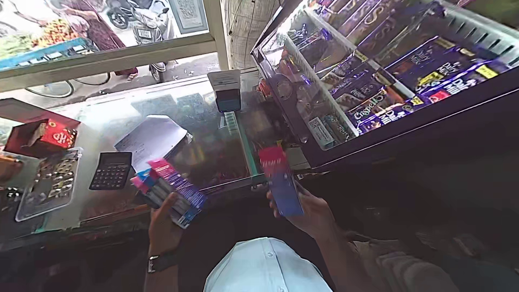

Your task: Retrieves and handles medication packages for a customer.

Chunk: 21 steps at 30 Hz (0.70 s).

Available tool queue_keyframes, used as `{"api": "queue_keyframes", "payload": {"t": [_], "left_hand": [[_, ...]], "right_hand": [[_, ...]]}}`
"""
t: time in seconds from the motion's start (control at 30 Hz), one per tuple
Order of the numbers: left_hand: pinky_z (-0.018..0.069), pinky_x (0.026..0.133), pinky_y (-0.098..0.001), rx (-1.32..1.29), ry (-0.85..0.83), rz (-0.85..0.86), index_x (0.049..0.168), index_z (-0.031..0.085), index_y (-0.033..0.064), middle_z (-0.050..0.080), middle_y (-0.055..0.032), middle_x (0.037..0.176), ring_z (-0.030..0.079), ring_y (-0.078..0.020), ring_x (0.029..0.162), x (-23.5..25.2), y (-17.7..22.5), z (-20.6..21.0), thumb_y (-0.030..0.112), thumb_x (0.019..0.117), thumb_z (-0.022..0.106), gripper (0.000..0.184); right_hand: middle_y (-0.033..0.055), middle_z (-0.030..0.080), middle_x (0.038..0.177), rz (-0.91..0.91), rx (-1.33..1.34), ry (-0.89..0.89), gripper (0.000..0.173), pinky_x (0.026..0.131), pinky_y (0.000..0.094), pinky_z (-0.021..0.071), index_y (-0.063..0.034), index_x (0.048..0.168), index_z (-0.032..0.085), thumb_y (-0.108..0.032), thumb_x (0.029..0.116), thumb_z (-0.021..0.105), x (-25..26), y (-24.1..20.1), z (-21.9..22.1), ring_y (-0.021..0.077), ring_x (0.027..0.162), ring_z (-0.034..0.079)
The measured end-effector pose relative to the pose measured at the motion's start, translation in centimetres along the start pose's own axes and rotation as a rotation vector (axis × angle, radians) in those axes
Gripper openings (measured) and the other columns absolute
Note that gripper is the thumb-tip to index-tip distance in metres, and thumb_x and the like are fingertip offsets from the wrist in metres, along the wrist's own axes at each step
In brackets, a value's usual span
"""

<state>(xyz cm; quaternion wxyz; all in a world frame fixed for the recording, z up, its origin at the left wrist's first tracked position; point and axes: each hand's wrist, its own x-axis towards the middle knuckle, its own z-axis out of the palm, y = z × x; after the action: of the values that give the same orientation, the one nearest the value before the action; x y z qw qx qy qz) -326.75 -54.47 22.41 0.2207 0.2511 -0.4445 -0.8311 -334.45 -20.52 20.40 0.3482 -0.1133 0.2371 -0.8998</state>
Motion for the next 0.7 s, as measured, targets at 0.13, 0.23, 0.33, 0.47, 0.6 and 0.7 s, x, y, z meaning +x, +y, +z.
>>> {"api": "queue_keyframes", "payload": {"t": [0.13, 0.23, 0.33, 0.47, 0.6, 0.7], "left_hand": [[0.0656, 0.078, -0.0387, -0.005, 0.032, 0.046, 0.121, 0.06, 0.0098, 0.076, -0.0083, 0.101, 0.076, -0.0185, 0.09, -4.0, -2.0, 1.4, 0.029, 0.0688, 0.094, 0.065], [0.0656, 0.076, -0.0404, -0.012, 0.117, 0.056, 0.118, 0.063, 0.0088, 0.076, -0.0114, 0.1, 0.076, -0.0206, 0.088, -6.7, -3.3, 2.2, 0.025, 0.0635, 0.097, 0.066], [0.0653, 0.078, -0.0408, -0.004, 0.171, 0.077, 0.117, 0.066, 0.0089, 0.076, -0.0118, 0.101, 0.076, -0.021, 0.089, -9.2, -4.0, 2.3, 0.022, 0.0643, 0.096, 0.063], [0.0653, 0.078, -0.0405, 0.01, 0.266, 0.093, 0.116, 0.065, 0.0079, 0.076, -0.0112, 0.099, 0.076, -0.0213, 0.087, -11.5, -4.6, 2.2, 0.021, 0.0617, 0.098, 0.065], [0.0654, 0.077, -0.0396, -0.006, 0.332, 0.11, 0.118, 0.062, 0.0076, 0.076, -0.0108, 0.098, 0.076, -0.0205, 0.087, -11.9, -5.1, 1.7, 0.024, 0.0587, 0.099, 0.072], [0.0655, 0.078, -0.041, -0.04, 0.325, 0.129, 0.119, 0.063, 0.007, 0.076, -0.0122, 0.1, 0.076, -0.022, 0.087, -11.8, -4.9, 0.8, 0.023, 0.0596, 0.099, 0.071]], "right_hand": [[0.0282, 0.057, 0.139, 0.086, 0.491, -0.06, 0.048, 0.098, 0.0527, 0.0535, -0.0091, 0.143, 0.053, -0.024, 0.0973, 0.061, 4.8, -1.5, -3.6, 0.0423, 0.118, 0.063], [0.0274, 0.058, 0.137, 0.166, 0.544, -0.103, 0.044, 0.096, 0.0504, 0.0548, -0.0063, 0.137, 0.057, -0.026, 0.0975, 0.06, 6.8, -1.2, -4.8, 0.0401, 0.115, 0.065], [0.022, 0.065, 0.126, 0.245, 0.527, -0.119, 0.048, 0.088, 0.0431, 0.0578, -0.005, 0.129, 0.065, -0.039, 0.0954, 0.063, 8.2, -0.5, -5.3, 0.0307, 0.102, 0.07], [0.019, 0.066, 0.123, 0.173, 0.221, -0.054, 0.06, 0.076, 0.038, 0.06, -0.0145, 0.145, 0.048, -0.024, 0.0911, 0.073, 9.5, 1.1, -4.2, 0.0269, 0.096, 0.07], [0.0094, 0.063, 0.124, 0.106, -0.16, -0.095, 0.096, 0.085, 0.0349, 0.0606, -0.0046, 0.156, 0.023, -0.004, 0.0808, 0.084, 10.6, 2.5, -2.0, 0.0184, 0.102, 0.068], [0.0078, 0.064, 0.118, 0.156, -0.112, -0.044, 0.098, 0.08, 0.037, 0.0632, -0.0032, 0.15, 0.03, 0.002, 0.0721, 0.089, 10.9, 3.9, -0.8, 0.0185, 0.097, 0.07]]}}
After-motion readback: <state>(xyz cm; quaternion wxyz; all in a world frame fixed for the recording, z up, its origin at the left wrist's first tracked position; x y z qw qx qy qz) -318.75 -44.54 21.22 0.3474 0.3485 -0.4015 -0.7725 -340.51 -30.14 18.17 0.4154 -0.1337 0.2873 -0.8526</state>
